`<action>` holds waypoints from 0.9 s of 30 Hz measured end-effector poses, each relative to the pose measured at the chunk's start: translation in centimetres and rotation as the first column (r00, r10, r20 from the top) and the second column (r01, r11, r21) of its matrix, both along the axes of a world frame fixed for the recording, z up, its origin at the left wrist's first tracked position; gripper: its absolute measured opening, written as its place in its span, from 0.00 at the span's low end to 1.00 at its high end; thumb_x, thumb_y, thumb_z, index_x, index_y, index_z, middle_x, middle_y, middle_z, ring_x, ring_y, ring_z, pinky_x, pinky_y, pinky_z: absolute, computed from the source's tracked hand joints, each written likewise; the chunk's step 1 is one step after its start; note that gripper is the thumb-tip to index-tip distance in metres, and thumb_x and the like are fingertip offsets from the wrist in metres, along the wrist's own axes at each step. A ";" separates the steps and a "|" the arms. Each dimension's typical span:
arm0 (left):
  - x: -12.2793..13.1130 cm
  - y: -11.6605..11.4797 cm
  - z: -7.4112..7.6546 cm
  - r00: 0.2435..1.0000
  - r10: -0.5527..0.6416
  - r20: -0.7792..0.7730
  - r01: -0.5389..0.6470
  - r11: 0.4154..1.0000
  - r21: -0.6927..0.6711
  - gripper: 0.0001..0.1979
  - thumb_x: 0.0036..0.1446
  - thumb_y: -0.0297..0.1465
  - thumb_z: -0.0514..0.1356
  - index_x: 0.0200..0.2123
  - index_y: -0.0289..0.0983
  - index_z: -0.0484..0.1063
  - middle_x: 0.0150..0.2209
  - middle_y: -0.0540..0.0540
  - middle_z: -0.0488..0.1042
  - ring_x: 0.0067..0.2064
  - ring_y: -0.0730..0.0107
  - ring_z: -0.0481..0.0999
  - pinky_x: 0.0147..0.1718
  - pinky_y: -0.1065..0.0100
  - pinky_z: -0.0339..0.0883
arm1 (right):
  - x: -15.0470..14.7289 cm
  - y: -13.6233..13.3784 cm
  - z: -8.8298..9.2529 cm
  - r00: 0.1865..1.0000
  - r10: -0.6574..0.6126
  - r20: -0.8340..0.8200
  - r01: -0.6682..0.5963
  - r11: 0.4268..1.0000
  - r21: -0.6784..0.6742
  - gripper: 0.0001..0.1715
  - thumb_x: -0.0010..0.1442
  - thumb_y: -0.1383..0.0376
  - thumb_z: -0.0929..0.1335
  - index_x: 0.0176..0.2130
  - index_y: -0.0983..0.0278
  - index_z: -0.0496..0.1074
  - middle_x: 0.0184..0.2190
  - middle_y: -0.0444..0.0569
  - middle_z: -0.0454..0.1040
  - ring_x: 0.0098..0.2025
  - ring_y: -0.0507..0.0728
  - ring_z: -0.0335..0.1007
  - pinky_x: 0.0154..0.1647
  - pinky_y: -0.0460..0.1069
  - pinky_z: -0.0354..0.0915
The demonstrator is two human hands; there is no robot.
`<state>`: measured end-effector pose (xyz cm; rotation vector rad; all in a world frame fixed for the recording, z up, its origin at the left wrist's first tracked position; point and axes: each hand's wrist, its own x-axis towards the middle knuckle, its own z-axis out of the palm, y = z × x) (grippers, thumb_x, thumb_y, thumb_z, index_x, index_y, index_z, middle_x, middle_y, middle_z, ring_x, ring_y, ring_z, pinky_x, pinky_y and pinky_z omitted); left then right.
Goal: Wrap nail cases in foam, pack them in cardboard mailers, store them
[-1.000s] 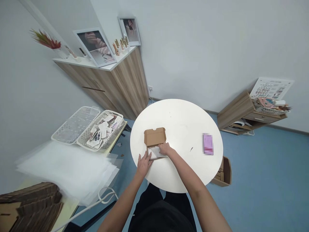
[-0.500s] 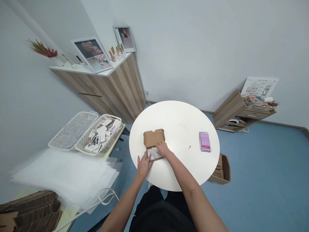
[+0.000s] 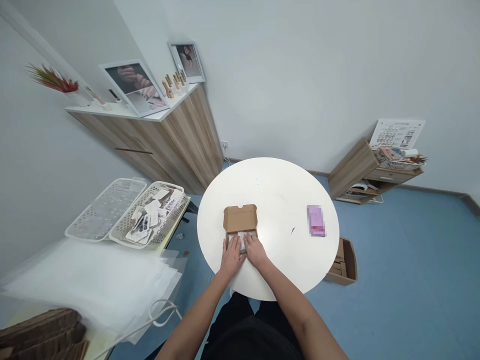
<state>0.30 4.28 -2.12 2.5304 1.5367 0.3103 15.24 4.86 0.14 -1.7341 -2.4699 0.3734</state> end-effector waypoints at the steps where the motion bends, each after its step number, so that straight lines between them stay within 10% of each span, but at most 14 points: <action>1: 0.1 0.2 0.0 1.000 0.008 -0.016 -0.008 1.000 0.002 0.30 0.62 0.39 0.52 0.64 0.31 0.57 0.61 0.33 0.66 0.62 0.49 0.63 0.64 0.41 0.42 | 0.1 0.1 0.0 1.000 -0.001 -0.025 0.001 1.000 0.003 0.26 0.59 0.71 0.63 0.57 0.70 0.65 0.56 0.62 0.67 0.53 0.64 0.63 0.55 0.57 0.60; 6: 0.5 1.2 0.3 0.999 0.022 -0.033 -0.021 1.000 0.018 0.35 0.60 0.42 0.55 0.66 0.30 0.54 0.58 0.32 0.68 0.60 0.47 0.64 0.64 0.40 0.41 | 1.5 3.1 1.5 0.900 -0.315 -0.302 0.327 0.945 -0.010 0.13 0.63 0.64 0.60 0.42 0.63 0.71 0.43 0.54 0.71 0.46 0.61 0.64 0.48 0.54 0.62; 10: 0.8 1.2 0.8 0.999 -0.026 0.048 0.026 1.000 -0.007 0.42 0.58 0.47 0.57 0.67 0.28 0.49 0.62 0.29 0.63 0.63 0.44 0.61 0.64 0.39 0.40 | 3.7 7.2 2.5 0.547 -0.705 -0.452 0.666 0.693 -0.275 0.17 0.62 0.56 0.61 0.43 0.65 0.68 0.42 0.55 0.70 0.43 0.59 0.66 0.46 0.52 0.63; 17: -1.5 2.3 3.1 0.873 0.223 0.433 -0.153 0.970 -0.191 0.23 0.60 0.38 0.55 0.58 0.38 0.64 0.62 0.36 0.62 0.65 0.51 0.58 0.64 0.47 0.48 | 6.3 12.2 3.4 0.287 -0.904 -0.315 0.470 0.420 -0.776 0.22 0.60 0.49 0.63 0.40 0.65 0.69 0.46 0.57 0.73 0.45 0.60 0.69 0.39 0.49 0.64; 19: -2.6 4.4 3.8 0.677 0.521 0.519 -0.330 0.846 -0.419 0.23 0.59 0.34 0.56 0.57 0.36 0.63 0.61 0.35 0.62 0.65 0.53 0.58 0.64 0.51 0.51 | 6.3 12.9 3.7 0.284 -0.911 -0.298 0.438 0.400 -0.805 0.20 0.58 0.51 0.65 0.40 0.66 0.69 0.46 0.58 0.73 0.44 0.59 0.70 0.38 0.49 0.65; 21: -3.4 7.1 4.3 0.372 0.806 0.460 -0.354 0.582 -0.732 0.30 0.57 0.32 0.58 0.62 0.38 0.56 0.63 0.37 0.59 0.65 0.56 0.58 0.64 0.55 0.52 | 6.1 13.5 4.0 0.280 -0.914 -0.295 0.382 0.388 -0.839 0.18 0.57 0.54 0.66 0.40 0.65 0.69 0.45 0.57 0.74 0.42 0.58 0.71 0.37 0.48 0.65; 27: -3.0 12.9 5.3 0.296 0.865 0.405 -0.165 0.464 -0.871 0.30 0.58 0.33 0.58 0.63 0.33 0.56 0.51 0.36 0.74 0.50 0.62 0.77 0.48 0.65 0.71 | 5.3 14.5 4.8 0.287 -0.905 -0.313 0.282 0.392 -0.876 0.14 0.57 0.57 0.66 0.39 0.65 0.71 0.43 0.54 0.75 0.39 0.54 0.71 0.38 0.46 0.65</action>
